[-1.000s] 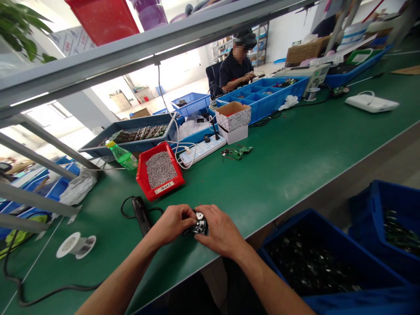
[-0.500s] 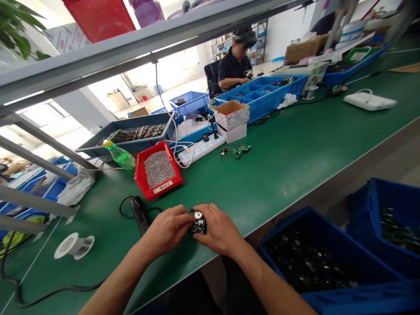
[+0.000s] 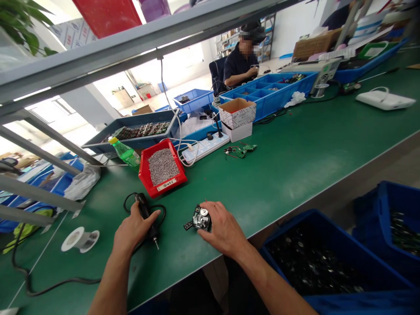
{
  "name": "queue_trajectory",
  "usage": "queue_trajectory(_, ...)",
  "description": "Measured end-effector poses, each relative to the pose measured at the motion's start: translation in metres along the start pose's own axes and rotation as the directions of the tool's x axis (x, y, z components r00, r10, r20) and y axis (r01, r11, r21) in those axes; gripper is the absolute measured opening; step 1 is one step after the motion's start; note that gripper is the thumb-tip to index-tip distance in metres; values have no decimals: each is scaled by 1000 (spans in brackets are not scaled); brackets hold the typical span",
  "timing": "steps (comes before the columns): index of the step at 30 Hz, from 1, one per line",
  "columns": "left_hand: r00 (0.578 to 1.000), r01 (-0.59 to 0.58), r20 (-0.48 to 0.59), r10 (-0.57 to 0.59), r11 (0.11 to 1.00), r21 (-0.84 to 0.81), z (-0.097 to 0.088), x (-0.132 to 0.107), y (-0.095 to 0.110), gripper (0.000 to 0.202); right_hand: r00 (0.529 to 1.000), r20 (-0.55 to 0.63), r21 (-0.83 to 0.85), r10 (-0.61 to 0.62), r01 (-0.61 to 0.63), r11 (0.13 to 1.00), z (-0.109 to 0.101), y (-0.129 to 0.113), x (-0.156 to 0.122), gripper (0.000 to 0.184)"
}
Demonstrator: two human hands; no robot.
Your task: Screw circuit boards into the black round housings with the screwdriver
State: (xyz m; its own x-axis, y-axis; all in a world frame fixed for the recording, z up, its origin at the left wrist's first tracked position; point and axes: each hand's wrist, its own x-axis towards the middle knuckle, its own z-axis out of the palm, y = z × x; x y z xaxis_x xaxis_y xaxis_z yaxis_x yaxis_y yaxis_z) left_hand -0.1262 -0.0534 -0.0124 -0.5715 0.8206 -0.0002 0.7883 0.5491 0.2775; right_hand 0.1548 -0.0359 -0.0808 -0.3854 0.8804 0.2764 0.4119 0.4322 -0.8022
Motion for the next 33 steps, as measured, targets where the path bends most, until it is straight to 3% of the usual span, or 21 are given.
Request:
queue_trajectory(2,1000,29,-8,-30,992,-125,11,1,-7,73,1000,-2,-1,0,0,1000,1,1,0,56)
queue_trajectory(4,997,83,25,-79,919,-386,20,1,-12,66,1000,-6,0,5,-5,1000,1,1,1,56)
queue_trajectory(6,992,129,89,-93,711,-691,23,1,-12,56,1000,-11,2,3,-3,1000,1,2,1,56)
queue_trajectory(8,994,103,102,-26,448,-888,21,-2,-4,43,1000,-17,-1,-5,5,1000,1,2,1,56)
queue_trajectory(11,989,-103,-89,119,121,-987,8,-12,27,26,1000,-28,-9,-9,9,1000,2,3,2,58)
queue_trajectory(13,951,-231,-224,215,9,-973,0,-19,56,21,1000,-29,-8,-6,6,1000,3,4,2,58)
queue_trajectory(17,820,-375,-380,427,-102,-922,-3,-29,107,29,1000,-22,12,4,-4,1000,3,5,3,59)
queue_trajectory(19,759,-378,-407,509,-166,-911,3,-32,120,30,1000,-19,25,10,-10,1000,2,5,4,60)
queue_trajectory(21,726,-336,-394,564,-209,-919,9,-36,126,40,1000,-14,33,16,-16,999,2,5,5,60)
queue_trajectory(24,727,-256,-341,596,-225,-940,15,-41,127,58,1000,-12,39,23,-22,999,2,6,5,60)
queue_trajectory(29,761,-241,-316,567,-205,-949,17,-43,125,58,1000,-14,60,18,-17,998,3,6,5,58)
queue_trajectory(33,759,-245,-331,561,-225,-943,20,-41,125,57,1000,-18,53,6,-5,999,3,6,5,60)
